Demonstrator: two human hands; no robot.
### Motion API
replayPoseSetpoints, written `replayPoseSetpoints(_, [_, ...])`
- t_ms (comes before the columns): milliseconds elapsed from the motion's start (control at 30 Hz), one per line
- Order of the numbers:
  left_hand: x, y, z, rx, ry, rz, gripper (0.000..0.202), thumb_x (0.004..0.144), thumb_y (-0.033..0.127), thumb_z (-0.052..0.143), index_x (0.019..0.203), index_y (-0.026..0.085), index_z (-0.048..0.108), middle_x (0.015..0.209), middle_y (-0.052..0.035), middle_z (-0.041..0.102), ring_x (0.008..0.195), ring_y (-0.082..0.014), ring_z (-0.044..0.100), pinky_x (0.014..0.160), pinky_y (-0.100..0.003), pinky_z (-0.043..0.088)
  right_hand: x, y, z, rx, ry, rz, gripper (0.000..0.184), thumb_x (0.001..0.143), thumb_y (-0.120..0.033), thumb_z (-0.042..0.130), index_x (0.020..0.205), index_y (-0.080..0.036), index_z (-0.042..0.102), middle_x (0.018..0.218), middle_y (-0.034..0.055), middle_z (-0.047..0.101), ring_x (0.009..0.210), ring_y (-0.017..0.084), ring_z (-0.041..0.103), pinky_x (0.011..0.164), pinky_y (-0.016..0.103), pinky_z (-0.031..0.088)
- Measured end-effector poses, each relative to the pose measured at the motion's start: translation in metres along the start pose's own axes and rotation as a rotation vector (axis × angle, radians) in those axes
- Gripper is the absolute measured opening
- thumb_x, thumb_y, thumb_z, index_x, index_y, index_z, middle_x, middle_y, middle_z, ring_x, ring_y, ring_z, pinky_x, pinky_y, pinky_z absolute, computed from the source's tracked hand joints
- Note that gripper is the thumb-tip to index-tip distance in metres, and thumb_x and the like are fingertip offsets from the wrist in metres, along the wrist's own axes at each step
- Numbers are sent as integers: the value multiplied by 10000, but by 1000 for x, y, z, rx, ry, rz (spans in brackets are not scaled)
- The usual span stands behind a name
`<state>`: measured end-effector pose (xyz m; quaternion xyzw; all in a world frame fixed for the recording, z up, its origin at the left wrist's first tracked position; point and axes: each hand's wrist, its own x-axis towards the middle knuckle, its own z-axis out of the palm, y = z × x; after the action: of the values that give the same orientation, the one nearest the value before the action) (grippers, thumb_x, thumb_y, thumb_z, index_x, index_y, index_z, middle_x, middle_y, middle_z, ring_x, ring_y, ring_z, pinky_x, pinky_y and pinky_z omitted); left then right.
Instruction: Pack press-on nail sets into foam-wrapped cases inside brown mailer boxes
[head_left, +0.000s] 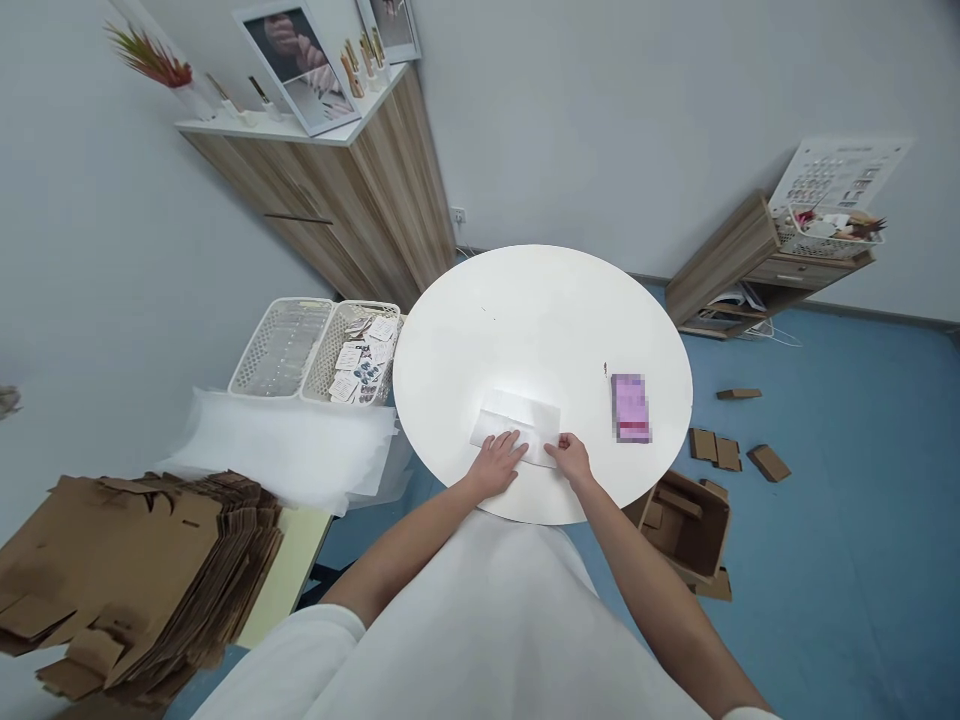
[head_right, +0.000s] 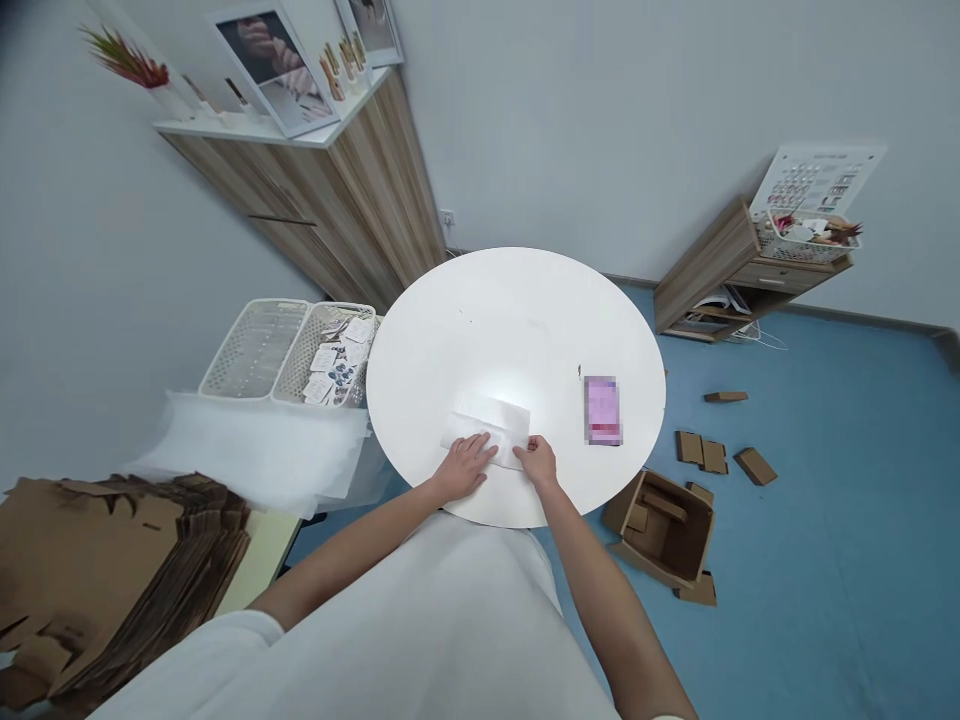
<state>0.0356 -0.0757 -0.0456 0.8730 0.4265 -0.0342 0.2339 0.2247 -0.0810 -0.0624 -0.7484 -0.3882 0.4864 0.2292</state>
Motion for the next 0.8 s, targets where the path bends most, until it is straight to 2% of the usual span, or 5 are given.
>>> replayPoseSetpoints(233, [-9, -15, 1, -47, -15, 122, 602, 725, 259, 536, 1278, 280, 298, 1414, -62, 197, 1288, -272, 154, 1002, -416, 159, -19, -8, 24, 254, 37, 84, 195, 655, -332, 527, 777, -192, 472, 737, 18, 576, 637, 137, 558, 559, 251, 453])
replayPoseSetpoints(400, [-12, -22, 2, -173, 32, 188, 584, 704, 350, 572, 1236, 237, 360, 1379, -91, 262, 1262, -282, 210, 983, -420, 211, -24, -28, 41, 356, -26, 110, 124, 698, -304, 504, 730, -190, 465, 683, 15, 572, 596, 118, 571, 563, 247, 488])
replayPoseSetpoints(500, [-12, -23, 1, -317, 126, 106, 613, 704, 453, 556, 1228, 206, 356, 1287, -100, 387, 1186, -259, 337, 950, -383, 284, -29, -37, 50, 412, -38, 116, 97, 726, -263, 488, 774, -179, 495, 733, 42, 599, 659, 124, 601, 638, 256, 513])
replayPoseSetpoints(600, [-9, -21, -2, -373, 145, -70, 525, 730, 502, 505, 1147, 193, 428, 1130, -94, 509, 1062, -250, 452, 876, -379, 342, -32, -40, 56, 455, -12, 128, 130, 731, -202, 484, 854, -166, 509, 810, 68, 614, 725, 134, 615, 691, 271, 521])
replayPoseSetpoints(800, [0, -20, -11, -373, 4, -243, 230, 810, 258, 419, 1017, 216, 510, 933, -25, 621, 906, -178, 552, 837, -328, 335, -38, -36, 54, 498, -20, 102, 294, 656, -88, 544, 945, -142, 545, 932, 95, 622, 838, 160, 603, 748, 296, 508])
